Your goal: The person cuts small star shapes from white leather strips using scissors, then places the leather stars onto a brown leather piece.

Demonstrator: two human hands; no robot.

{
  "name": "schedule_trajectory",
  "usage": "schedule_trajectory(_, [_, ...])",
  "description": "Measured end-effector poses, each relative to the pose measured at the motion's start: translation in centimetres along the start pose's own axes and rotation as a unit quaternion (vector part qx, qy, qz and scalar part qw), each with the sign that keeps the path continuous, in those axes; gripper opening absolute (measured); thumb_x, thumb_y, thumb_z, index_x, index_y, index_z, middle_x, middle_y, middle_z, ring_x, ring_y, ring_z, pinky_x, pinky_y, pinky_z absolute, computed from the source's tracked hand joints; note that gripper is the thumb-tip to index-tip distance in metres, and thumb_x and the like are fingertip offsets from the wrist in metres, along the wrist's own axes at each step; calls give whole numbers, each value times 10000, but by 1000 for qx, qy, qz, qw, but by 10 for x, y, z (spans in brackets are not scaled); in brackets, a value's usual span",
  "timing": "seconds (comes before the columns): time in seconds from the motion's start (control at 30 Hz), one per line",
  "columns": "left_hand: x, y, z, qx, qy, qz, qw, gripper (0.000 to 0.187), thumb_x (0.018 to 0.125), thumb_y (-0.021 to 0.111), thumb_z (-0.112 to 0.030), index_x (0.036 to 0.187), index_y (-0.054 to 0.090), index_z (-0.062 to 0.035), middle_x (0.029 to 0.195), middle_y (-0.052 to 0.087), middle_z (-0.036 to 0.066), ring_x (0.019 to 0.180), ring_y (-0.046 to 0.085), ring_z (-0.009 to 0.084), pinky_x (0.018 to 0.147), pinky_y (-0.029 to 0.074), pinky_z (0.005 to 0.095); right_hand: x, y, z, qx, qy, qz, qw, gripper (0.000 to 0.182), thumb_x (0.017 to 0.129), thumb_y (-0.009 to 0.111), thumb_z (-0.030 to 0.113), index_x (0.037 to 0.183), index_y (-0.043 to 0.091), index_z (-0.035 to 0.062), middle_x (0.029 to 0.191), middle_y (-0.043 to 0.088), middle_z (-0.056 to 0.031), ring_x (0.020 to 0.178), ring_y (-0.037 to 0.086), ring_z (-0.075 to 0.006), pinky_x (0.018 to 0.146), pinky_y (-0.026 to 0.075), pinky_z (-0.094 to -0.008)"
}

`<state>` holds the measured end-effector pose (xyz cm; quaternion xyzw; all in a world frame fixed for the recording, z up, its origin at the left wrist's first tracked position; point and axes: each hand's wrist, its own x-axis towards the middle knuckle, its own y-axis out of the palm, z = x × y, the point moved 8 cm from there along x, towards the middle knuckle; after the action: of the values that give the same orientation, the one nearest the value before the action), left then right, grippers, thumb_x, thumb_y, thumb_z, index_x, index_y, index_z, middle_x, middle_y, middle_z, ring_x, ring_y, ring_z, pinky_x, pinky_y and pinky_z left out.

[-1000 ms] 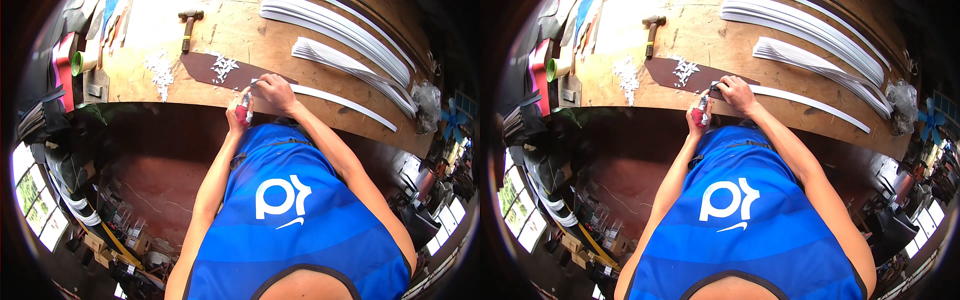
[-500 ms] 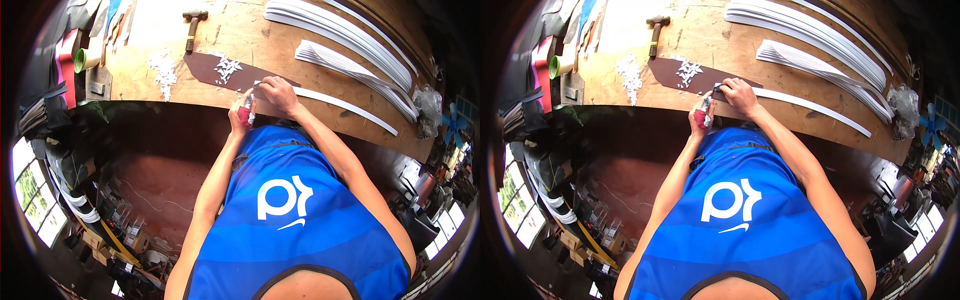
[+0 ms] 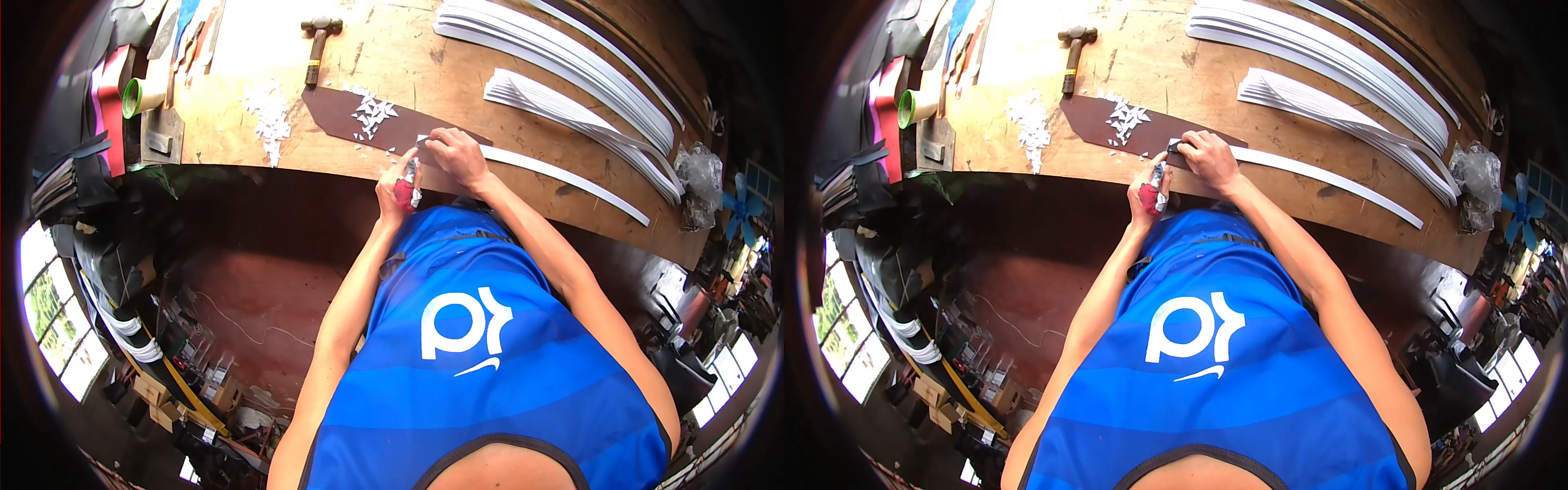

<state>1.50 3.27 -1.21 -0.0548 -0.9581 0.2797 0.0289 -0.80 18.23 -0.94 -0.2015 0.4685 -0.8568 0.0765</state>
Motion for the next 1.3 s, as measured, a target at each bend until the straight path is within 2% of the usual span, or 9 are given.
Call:
schedule_trajectory(0.17, [1,-7,-7,38,44,-22,998,386,880,704,-153,1264,665,-163,782,646,147,679,611,313,656,503,414,0,-1,0,3,16,5,1000,125,811,654,137,930,678,104,1009,636,-21,947,625,-207,792,523,-343])
schedule_trajectory(0.4, [1,-3,-11,104,36,48,993,368,884,709,-146,1250,679,-154,805,664,145,732,642,312,689,516,401,-5,-6,-7,12,43,7,999,145,798,687,125,939,676,95,1040,637,-54,981,628,-231,833,526,-362])
schedule_trajectory(0.5, [0,-2,-4,64,41,37,996,498,815,742,-148,1303,652,-193,806,650,137,692,593,322,696,499,411,-8,-10,-11,8,51,40,998,209,770,688,93,978,673,108,1056,601,-85,977,610,-263,848,514,-384])
schedule_trajectory(0.6, [-1,-1,-2,57,35,39,997,513,807,743,-141,1307,649,-200,817,657,140,702,597,326,704,498,411,-9,-14,-12,5,50,79,996,276,764,676,64,1034,660,117,969,557,-91,920,591,-265,816,506,-396])
schedule_trajectory(0.73, [0,-5,-7,60,30,43,997,505,810,738,-133,1304,650,-196,831,666,138,702,600,322,712,497,403,-9,-10,-12,2,49,89,995,283,761,674,61,1037,653,120,971,560,-93,925,593,-266,812,507,-390])
schedule_trajectory(0.8, [2,-7,-12,76,44,35,996,355,893,707,-193,1247,685,-173,818,682,153,707,640,323,682,522,412,-10,-8,-14,-7,47,93,995,256,756,671,60,1005,652,111,971,561,-95,924,593,-266,809,508,-387])
schedule_trajectory(1.03, [1,-5,-8,74,49,38,995,361,889,710,-187,1249,682,-176,828,688,147,713,645,320,685,524,403,-7,-11,-8,-21,17,89,996,189,755,667,84,943,647,85,982,565,-102,944,590,-262,812,509,-387])
schedule_trajectory(1.13, [3,-6,-11,78,71,26,994,341,899,702,-180,1240,689,-161,822,685,141,713,648,302,684,521,386,0,-12,7,-45,-44,45,997,138,771,661,114,894,641,53,989,567,-104,952,587,-257,823,511,-380])
schedule_trajectory(1.3, [3,-8,0,11,-7,11,1000,267,953,649,-154,1208,689,-81,813,674,160,740,659,279,700,516,364,4,11,6,-47,-47,56,996,93,800,634,121,787,611,32,997,576,-96,950,596,-232,810,536,-333])
